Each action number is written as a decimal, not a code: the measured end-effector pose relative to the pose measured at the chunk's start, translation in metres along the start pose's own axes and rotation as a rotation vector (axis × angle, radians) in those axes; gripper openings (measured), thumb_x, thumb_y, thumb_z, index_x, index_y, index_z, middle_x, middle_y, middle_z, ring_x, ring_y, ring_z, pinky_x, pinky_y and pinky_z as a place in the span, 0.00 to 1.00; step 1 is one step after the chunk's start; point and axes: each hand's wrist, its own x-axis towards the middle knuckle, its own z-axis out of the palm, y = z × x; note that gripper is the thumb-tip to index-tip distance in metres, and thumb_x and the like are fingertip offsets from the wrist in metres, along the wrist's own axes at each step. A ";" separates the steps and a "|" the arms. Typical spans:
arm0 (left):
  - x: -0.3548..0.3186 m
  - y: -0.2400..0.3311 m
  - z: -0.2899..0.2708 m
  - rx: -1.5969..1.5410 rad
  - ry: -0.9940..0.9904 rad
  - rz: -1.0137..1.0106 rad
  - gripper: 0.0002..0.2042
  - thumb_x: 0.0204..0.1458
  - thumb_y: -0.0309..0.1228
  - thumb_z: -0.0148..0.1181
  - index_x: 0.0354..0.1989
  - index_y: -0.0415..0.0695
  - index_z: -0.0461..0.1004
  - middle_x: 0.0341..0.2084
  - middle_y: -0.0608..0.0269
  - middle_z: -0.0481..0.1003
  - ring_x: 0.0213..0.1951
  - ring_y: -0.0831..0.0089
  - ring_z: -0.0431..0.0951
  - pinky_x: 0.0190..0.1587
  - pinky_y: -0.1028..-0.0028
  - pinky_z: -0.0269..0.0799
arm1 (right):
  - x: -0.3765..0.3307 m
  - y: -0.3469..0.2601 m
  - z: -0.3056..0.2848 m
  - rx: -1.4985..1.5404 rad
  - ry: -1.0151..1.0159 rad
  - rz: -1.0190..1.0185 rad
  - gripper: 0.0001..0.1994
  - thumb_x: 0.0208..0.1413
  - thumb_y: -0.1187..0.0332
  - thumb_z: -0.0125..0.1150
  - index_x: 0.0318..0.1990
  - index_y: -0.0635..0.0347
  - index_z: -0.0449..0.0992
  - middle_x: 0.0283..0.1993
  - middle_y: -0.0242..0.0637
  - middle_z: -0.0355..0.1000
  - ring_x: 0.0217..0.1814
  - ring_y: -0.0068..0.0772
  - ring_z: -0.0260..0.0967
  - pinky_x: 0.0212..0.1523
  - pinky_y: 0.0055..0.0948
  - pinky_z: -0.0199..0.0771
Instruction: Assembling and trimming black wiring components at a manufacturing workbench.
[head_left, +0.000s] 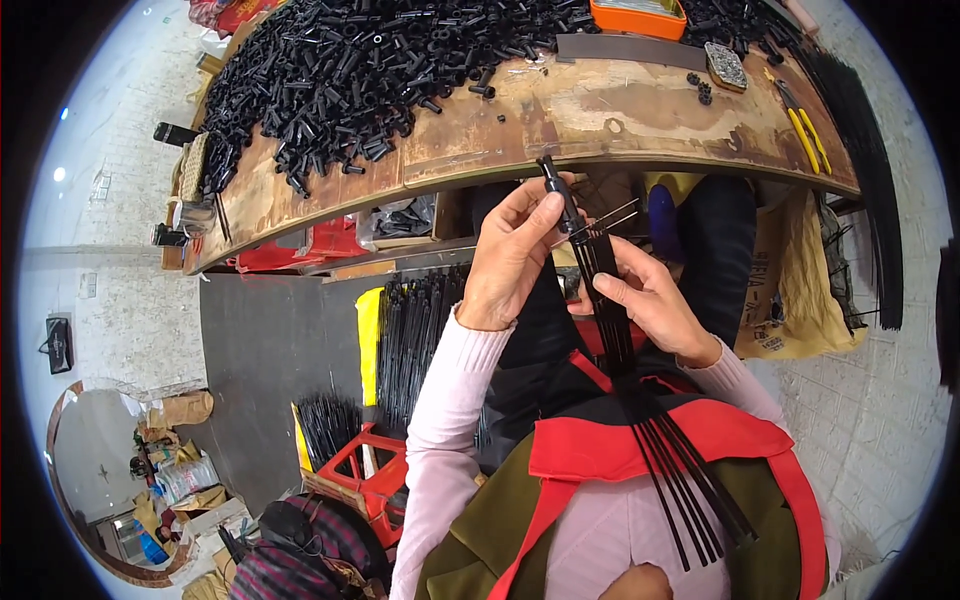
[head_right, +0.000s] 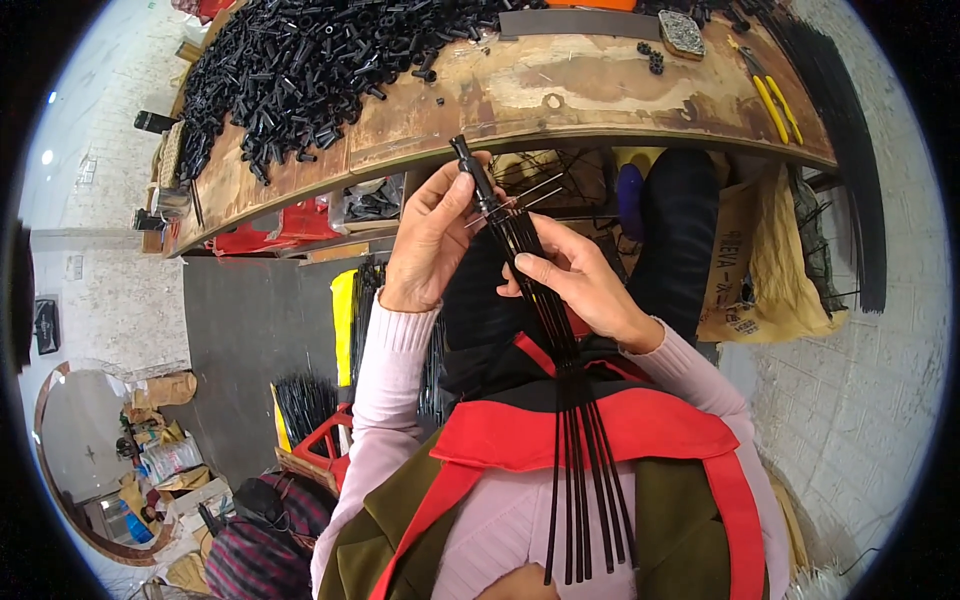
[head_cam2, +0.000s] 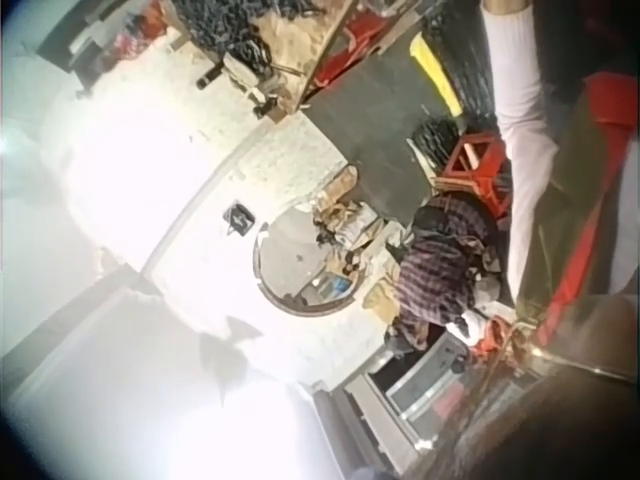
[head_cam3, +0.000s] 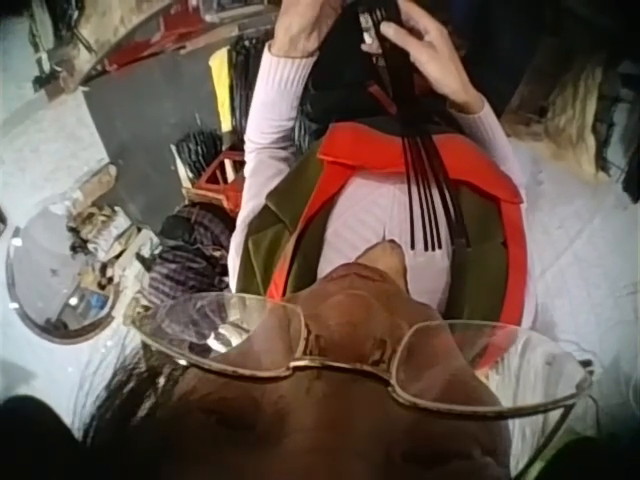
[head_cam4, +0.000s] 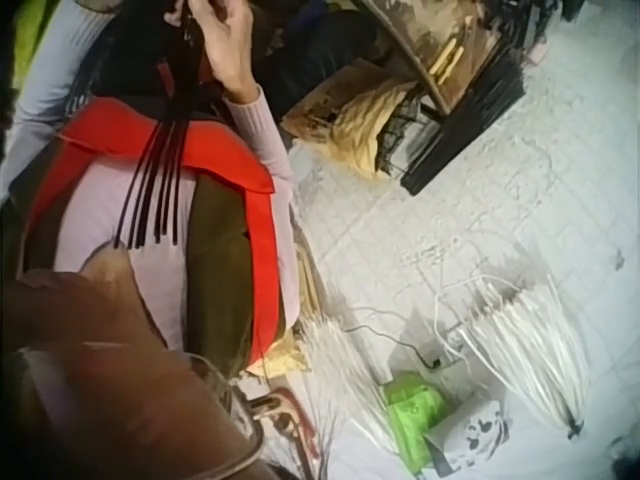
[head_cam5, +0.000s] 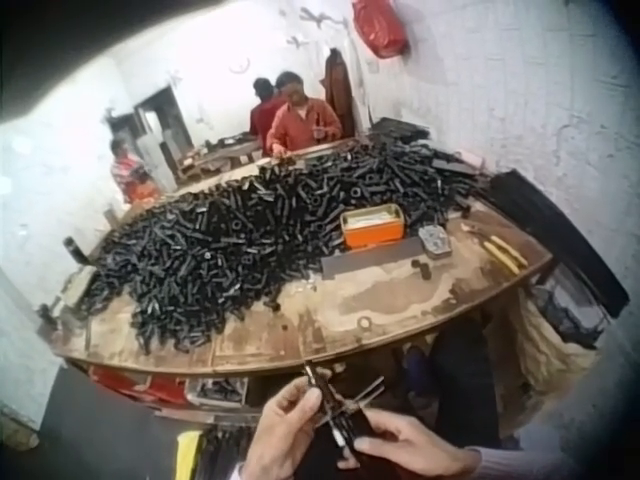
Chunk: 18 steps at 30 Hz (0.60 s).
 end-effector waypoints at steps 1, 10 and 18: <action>-0.003 -0.002 0.000 0.001 0.042 -0.008 0.16 0.56 0.25 0.62 0.53 0.40 0.72 0.37 0.64 0.77 0.42 0.74 0.78 0.47 0.73 0.74 | 0.000 0.000 0.000 0.000 0.001 0.000 0.18 0.65 0.75 0.49 0.62 0.66 0.62 0.46 0.36 0.70 0.47 0.27 0.73 0.54 0.39 0.79; 0.000 -0.009 -0.002 0.156 0.121 0.153 0.13 0.55 0.24 0.64 0.48 0.38 0.73 0.35 0.64 0.77 0.40 0.72 0.80 0.46 0.74 0.74 | 0.001 0.004 0.001 0.016 0.024 0.028 0.19 0.65 0.74 0.49 0.62 0.66 0.62 0.47 0.35 0.70 0.47 0.26 0.72 0.54 0.37 0.79; 0.004 -0.008 -0.002 0.324 0.181 0.222 0.13 0.56 0.24 0.62 0.49 0.35 0.76 0.39 0.60 0.80 0.40 0.75 0.79 0.47 0.76 0.74 | 0.008 0.001 -0.006 -0.025 -0.012 0.032 0.18 0.65 0.72 0.51 0.61 0.64 0.63 0.44 0.33 0.69 0.44 0.23 0.71 0.54 0.37 0.78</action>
